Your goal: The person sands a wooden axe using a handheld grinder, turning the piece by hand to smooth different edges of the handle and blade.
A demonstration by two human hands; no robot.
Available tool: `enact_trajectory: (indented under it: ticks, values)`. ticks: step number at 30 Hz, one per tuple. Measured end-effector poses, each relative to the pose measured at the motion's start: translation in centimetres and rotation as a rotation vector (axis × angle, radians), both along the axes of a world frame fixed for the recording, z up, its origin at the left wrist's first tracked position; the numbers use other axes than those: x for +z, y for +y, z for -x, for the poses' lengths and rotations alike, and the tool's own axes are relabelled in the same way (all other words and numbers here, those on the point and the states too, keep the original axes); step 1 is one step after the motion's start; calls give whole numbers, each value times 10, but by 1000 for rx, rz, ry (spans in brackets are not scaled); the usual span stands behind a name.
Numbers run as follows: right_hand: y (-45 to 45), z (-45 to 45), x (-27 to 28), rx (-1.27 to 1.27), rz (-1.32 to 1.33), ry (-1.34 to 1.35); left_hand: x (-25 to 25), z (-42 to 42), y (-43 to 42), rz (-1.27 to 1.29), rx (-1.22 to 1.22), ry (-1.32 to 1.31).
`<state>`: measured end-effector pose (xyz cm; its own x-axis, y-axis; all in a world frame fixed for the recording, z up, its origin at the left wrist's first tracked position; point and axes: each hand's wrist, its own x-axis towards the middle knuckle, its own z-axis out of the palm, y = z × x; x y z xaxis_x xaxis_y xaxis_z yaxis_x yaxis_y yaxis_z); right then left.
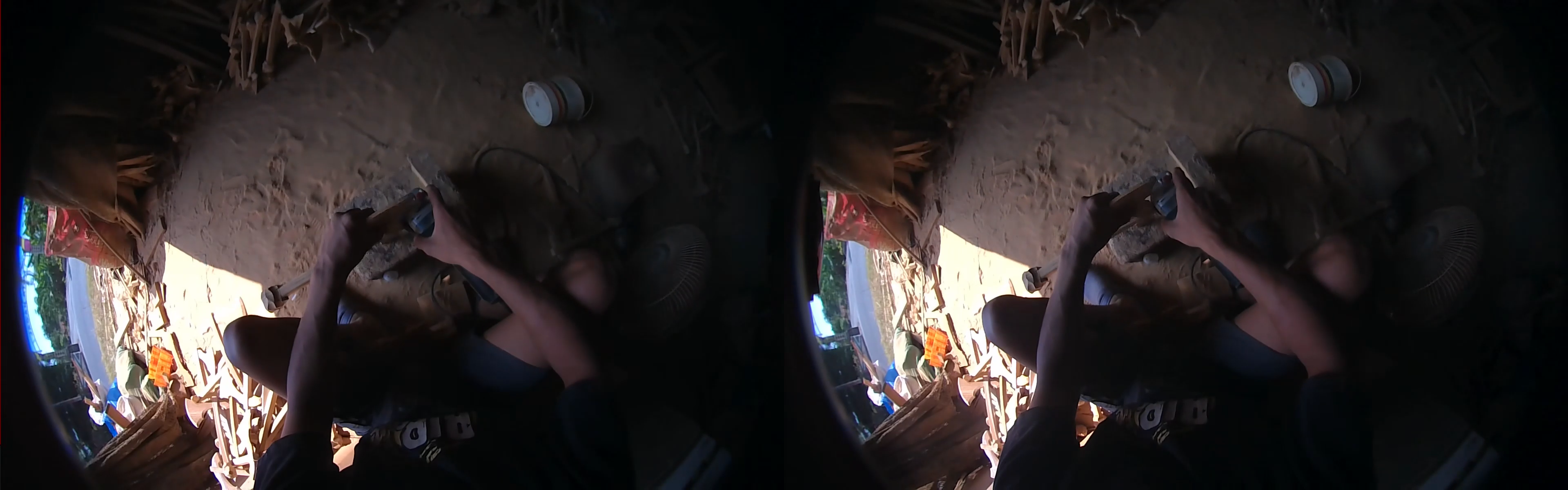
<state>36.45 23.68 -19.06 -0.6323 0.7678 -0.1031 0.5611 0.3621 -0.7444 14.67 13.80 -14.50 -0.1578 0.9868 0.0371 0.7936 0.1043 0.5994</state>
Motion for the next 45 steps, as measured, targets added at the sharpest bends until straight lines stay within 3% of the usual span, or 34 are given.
enact_trajectory:
  ticks: [7, 10, 16, 22, 28, 34, 37, 40, 43, 45]
  values:
    - [-3, -2, 5, -3, -69, 60, 1, 2, -1, -1, 18, -44]
    - [-1, -1, 29, 14, 128, -66, 2, 1, -1, 32, 39, -44]
    - [-3, -1, 12, 3, 74, 27, 2, 4, -1, 50, 44, -26]
    - [-1, -2, 38, 32, 28, -153, 5, 4, -3, 103, 44, 21]
    - [1, -3, 40, 41, 3, -148, 3, 7, -4, 51, 14, -17]
    - [4, -2, 25, 43, 214, -82, 4, 9, -5, 128, -13, 13]
    - [-2, -5, 10, 27, -57, -22, 2, 13, -3, 70, -71, 44]
    - [5, -12, 13, 27, 55, 4, 17, 9, -3, 131, -106, 109]
    - [3, -13, 5, -2, -59, 90, 34, -1, 1, 118, -28, 340]
    - [3, -18, 9, -1, -10, 82, 15, -1, -5, -2, 103, 179]
